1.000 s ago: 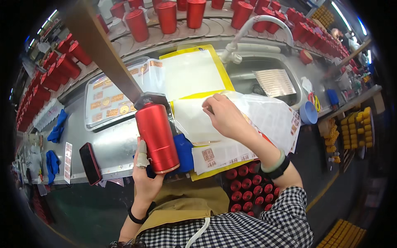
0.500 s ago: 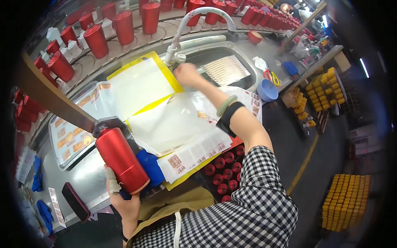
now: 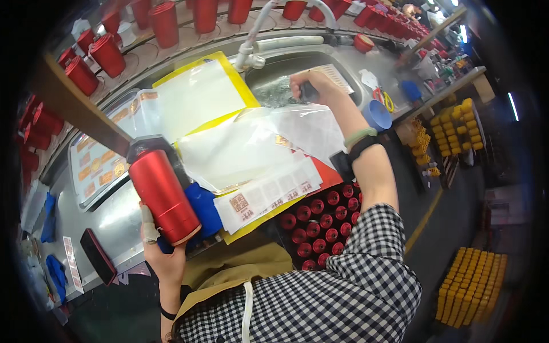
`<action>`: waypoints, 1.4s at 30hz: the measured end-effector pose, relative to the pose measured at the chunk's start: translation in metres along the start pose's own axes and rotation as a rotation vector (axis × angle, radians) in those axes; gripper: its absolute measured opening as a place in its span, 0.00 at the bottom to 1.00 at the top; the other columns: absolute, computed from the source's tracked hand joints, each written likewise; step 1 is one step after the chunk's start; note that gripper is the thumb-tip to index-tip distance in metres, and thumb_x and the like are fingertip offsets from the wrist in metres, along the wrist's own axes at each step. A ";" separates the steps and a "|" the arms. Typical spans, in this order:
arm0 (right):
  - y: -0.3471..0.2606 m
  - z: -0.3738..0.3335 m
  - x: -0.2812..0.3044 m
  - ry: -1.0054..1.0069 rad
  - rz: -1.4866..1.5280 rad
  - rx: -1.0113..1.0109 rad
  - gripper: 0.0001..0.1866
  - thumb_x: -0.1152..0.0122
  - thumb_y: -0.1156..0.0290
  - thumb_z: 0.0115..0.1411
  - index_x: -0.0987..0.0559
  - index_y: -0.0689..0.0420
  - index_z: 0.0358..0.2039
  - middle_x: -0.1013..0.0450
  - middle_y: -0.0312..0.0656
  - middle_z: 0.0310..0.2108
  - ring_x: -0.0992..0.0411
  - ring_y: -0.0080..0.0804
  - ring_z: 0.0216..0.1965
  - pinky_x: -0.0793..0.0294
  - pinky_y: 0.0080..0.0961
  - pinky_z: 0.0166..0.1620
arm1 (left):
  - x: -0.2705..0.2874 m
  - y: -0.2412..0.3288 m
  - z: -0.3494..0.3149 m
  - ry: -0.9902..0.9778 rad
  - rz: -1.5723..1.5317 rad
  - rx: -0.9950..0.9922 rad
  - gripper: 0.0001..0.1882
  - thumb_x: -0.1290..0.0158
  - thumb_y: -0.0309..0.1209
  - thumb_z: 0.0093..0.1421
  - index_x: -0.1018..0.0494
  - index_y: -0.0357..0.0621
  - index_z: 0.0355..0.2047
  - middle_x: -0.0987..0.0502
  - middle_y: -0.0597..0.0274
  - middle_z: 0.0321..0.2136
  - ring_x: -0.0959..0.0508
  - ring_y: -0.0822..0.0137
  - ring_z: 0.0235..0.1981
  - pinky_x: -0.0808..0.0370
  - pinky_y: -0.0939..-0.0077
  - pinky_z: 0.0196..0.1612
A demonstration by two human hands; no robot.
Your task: Manually applying gold-foil labels to red cylindrical containers on a factory line.
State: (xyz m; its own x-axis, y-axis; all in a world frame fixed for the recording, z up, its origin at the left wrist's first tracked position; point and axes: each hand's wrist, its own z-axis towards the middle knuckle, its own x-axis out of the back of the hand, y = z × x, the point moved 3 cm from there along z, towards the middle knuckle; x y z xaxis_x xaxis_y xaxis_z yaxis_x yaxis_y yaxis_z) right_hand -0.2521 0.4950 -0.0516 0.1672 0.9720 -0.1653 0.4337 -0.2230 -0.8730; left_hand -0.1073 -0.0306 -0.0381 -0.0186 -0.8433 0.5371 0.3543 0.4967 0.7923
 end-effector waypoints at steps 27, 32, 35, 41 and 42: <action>0.092 -0.199 0.020 0.725 -1.151 0.162 0.25 0.46 0.80 0.59 0.23 0.57 0.59 0.22 0.51 0.53 0.24 0.51 0.54 0.27 0.38 0.58 | -0.001 -0.001 -0.002 0.036 0.099 -0.049 0.51 0.27 0.26 0.49 0.42 0.39 0.72 0.34 0.46 0.68 0.30 0.54 0.64 0.36 0.66 0.65; 0.084 -0.179 0.034 0.610 -1.102 0.332 0.24 0.41 0.79 0.60 0.23 0.56 0.59 0.20 0.47 0.51 0.22 0.46 0.53 0.26 0.34 0.57 | -0.002 -0.001 0.001 0.038 0.086 -0.066 0.51 0.28 0.26 0.49 0.41 0.40 0.72 0.34 0.46 0.68 0.30 0.54 0.64 0.35 0.67 0.64; 0.091 -0.164 0.014 0.429 -1.229 0.323 0.27 0.44 0.80 0.59 0.24 0.53 0.61 0.20 0.51 0.48 0.22 0.48 0.51 0.26 0.36 0.55 | -0.001 -0.002 0.001 0.029 0.074 -0.046 0.49 0.29 0.25 0.49 0.41 0.37 0.71 0.36 0.43 0.68 0.32 0.50 0.66 0.36 0.64 0.66; 0.062 -0.103 -0.001 0.442 -1.310 0.479 0.27 0.44 0.76 0.59 0.25 0.56 0.61 0.20 0.53 0.44 0.20 0.48 0.41 0.23 0.35 0.48 | -0.001 0.002 0.002 0.014 0.059 -0.022 0.47 0.32 0.23 0.50 0.40 0.34 0.69 0.37 0.40 0.69 0.33 0.46 0.67 0.37 0.60 0.67; 0.051 -0.092 0.002 0.414 -1.248 0.365 0.27 0.43 0.75 0.59 0.25 0.57 0.62 0.20 0.54 0.43 0.20 0.47 0.39 0.22 0.34 0.47 | -0.001 0.001 0.002 0.010 0.067 -0.037 0.47 0.32 0.23 0.50 0.40 0.34 0.69 0.37 0.40 0.69 0.33 0.46 0.67 0.37 0.60 0.67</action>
State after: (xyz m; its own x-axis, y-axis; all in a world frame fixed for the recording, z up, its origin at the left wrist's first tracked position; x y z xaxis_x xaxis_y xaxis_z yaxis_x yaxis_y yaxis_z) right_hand -0.1483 0.4785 -0.0547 0.1186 0.4028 0.9076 0.2447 0.8740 -0.4198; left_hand -0.1085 -0.0292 -0.0371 0.0154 -0.8102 0.5859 0.3892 0.5446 0.7429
